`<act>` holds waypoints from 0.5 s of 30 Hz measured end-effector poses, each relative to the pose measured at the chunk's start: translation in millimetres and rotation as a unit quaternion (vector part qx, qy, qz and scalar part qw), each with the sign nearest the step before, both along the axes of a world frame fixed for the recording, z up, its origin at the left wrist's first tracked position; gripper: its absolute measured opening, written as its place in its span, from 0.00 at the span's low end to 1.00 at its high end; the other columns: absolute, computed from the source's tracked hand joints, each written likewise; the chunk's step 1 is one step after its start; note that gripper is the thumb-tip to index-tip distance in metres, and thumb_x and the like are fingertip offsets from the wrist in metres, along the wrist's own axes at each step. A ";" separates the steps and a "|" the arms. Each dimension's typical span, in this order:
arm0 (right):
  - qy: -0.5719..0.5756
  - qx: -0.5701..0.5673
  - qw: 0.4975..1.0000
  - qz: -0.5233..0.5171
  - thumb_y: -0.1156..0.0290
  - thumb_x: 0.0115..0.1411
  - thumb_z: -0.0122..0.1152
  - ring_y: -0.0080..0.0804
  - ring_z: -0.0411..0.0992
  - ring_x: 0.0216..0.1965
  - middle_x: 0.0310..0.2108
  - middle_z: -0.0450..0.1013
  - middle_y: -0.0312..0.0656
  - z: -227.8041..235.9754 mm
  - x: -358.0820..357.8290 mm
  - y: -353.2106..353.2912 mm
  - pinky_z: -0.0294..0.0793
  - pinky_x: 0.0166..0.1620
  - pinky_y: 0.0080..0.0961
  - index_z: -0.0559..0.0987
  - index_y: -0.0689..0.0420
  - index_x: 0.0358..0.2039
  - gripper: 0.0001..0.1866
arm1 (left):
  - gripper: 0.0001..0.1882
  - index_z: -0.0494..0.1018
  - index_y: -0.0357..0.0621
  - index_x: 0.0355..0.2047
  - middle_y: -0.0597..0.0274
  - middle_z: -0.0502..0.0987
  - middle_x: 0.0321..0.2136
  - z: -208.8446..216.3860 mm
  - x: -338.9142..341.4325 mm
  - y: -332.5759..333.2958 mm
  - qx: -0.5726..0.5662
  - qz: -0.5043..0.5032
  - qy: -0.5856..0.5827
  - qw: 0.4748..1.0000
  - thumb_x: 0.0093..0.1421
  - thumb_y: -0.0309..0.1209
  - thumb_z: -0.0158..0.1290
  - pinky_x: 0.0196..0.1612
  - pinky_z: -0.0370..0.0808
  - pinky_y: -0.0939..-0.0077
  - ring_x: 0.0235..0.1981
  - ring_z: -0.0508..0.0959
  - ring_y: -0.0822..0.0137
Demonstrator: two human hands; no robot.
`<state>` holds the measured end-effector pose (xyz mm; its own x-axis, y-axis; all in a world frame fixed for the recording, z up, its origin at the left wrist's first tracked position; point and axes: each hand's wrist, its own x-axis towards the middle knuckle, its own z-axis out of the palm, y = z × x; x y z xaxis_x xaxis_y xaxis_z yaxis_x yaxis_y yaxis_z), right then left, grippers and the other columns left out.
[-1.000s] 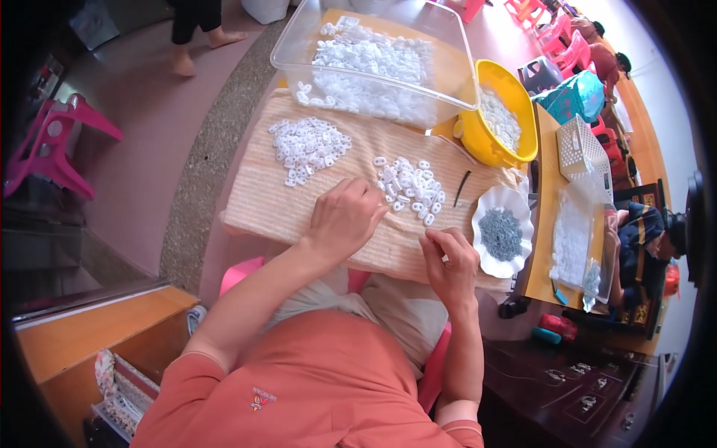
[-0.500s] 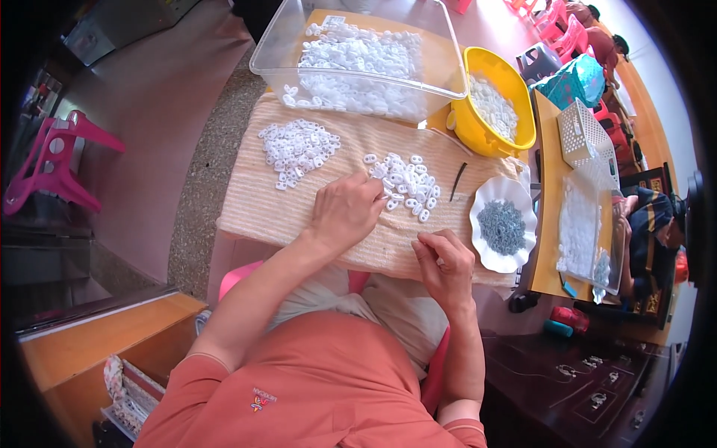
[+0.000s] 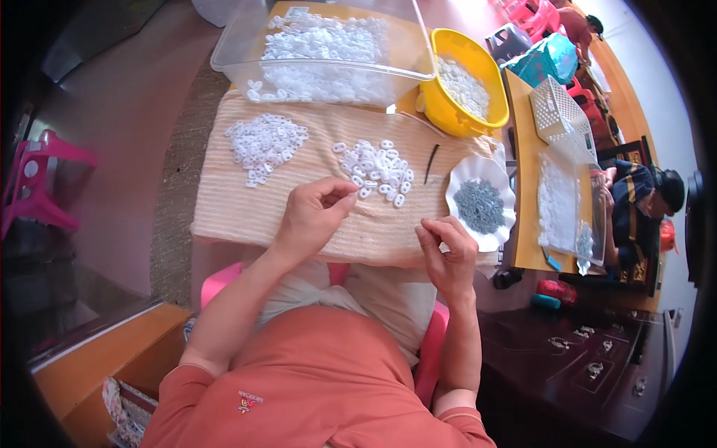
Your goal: Manually assembling small white plastic components on a table.
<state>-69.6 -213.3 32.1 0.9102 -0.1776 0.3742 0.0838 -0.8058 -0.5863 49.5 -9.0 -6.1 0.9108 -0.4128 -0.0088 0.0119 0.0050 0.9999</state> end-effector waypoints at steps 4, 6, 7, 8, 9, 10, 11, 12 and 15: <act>-0.002 -0.077 0.996 -0.041 0.81 0.53 0.65 0.27 0.71 0.23 0.26 0.73 0.42 7.4 -12.0 -21.2 0.69 0.28 0.19 0.78 0.64 0.34 0.07 | 0.06 0.76 0.35 0.36 0.66 0.78 0.28 4.7 -2.4 0.2 -0.067 -0.038 0.087 0.993 0.57 0.21 0.56 0.32 0.74 0.85 0.28 0.76 0.79; -0.005 -0.133 0.988 -0.075 0.78 0.53 0.65 0.32 0.72 0.26 0.28 0.74 0.44 8.8 -17.8 -31.5 0.71 0.30 0.24 0.79 0.63 0.35 0.08 | 0.06 0.76 0.35 0.36 0.67 0.78 0.28 4.0 -4.2 -0.3 -0.073 -0.047 0.097 0.992 0.58 0.21 0.56 0.32 0.74 0.85 0.28 0.76 0.79; -0.007 -0.161 0.983 -0.091 0.76 0.53 0.66 0.35 0.73 0.27 0.30 0.74 0.44 9.7 -19.9 -34.1 0.72 0.31 0.26 0.79 0.62 0.35 0.09 | 0.06 0.75 0.35 0.36 0.66 0.78 0.28 3.3 -5.0 -1.0 -0.088 -0.053 0.107 0.989 0.58 0.21 0.56 0.32 0.74 0.85 0.28 0.76 0.79; 0.015 -0.177 0.978 -0.110 0.72 0.53 0.67 0.40 0.73 0.32 0.32 0.74 0.45 12.3 -22.4 -34.4 0.73 0.35 0.31 0.80 0.62 0.36 0.11 | 0.06 0.75 0.34 0.37 0.66 0.78 0.28 2.7 -5.7 -1.5 -0.102 -0.058 0.117 0.986 0.58 0.21 0.56 0.32 0.74 0.85 0.28 0.76 0.79; 0.016 -0.179 0.977 -0.111 0.72 0.53 0.67 0.40 0.73 0.32 0.32 0.74 0.45 14.0 -23.2 -34.9 0.73 0.35 0.31 0.80 0.62 0.36 0.11 | 0.06 0.75 0.34 0.37 0.66 0.78 0.28 2.1 -6.5 -2.1 -0.104 -0.058 0.118 0.986 0.58 0.21 0.56 0.32 0.74 0.85 0.28 0.76 0.79; 0.030 -0.203 0.971 -0.123 0.70 0.52 0.67 0.41 0.73 0.34 0.33 0.74 0.46 15.2 -23.7 -35.6 0.73 0.37 0.32 0.80 0.61 0.37 0.12 | 0.06 0.75 0.34 0.37 0.66 0.78 0.28 1.5 -7.5 -2.7 -0.106 -0.058 0.119 0.986 0.58 0.21 0.56 0.32 0.74 0.85 0.28 0.76 0.79; 0.044 -0.226 0.964 -0.136 0.68 0.52 0.68 0.43 0.72 0.36 0.35 0.74 0.46 16.0 -24.6 -36.1 0.72 0.39 0.34 0.80 0.61 0.37 0.14 | 0.06 0.75 0.34 0.37 0.65 0.78 0.28 1.1 -8.6 -3.5 -0.107 -0.059 0.120 0.985 0.58 0.20 0.56 0.32 0.74 0.85 0.28 0.76 0.79; 0.045 -0.227 0.963 -0.138 0.68 0.52 0.68 0.43 0.72 0.36 0.35 0.74 0.46 15.5 -25.4 -37.4 0.72 0.39 0.34 0.80 0.61 0.37 0.14 | 0.06 0.75 0.34 0.37 0.65 0.78 0.28 1.1 -9.9 -4.4 -0.108 -0.061 0.120 0.985 0.58 0.20 0.56 0.32 0.74 0.85 0.28 0.76 0.79; 0.076 -0.249 0.955 -0.146 0.66 0.50 0.69 0.44 0.71 0.40 0.37 0.73 0.45 14.1 -26.4 -41.1 0.71 0.43 0.35 0.79 0.60 0.39 0.17 | 0.06 0.75 0.34 0.37 0.66 0.77 0.28 1.5 -14.1 -6.8 -0.107 -0.062 0.128 0.984 0.58 0.20 0.56 0.31 0.74 0.85 0.27 0.76 0.79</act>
<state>-96.0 -254.5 46.3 0.8999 -0.2662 0.3453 -0.2419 -0.9637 -0.1128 35.3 -15.8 -4.6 0.8329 -0.5374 -0.1321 0.2765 0.1974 0.9405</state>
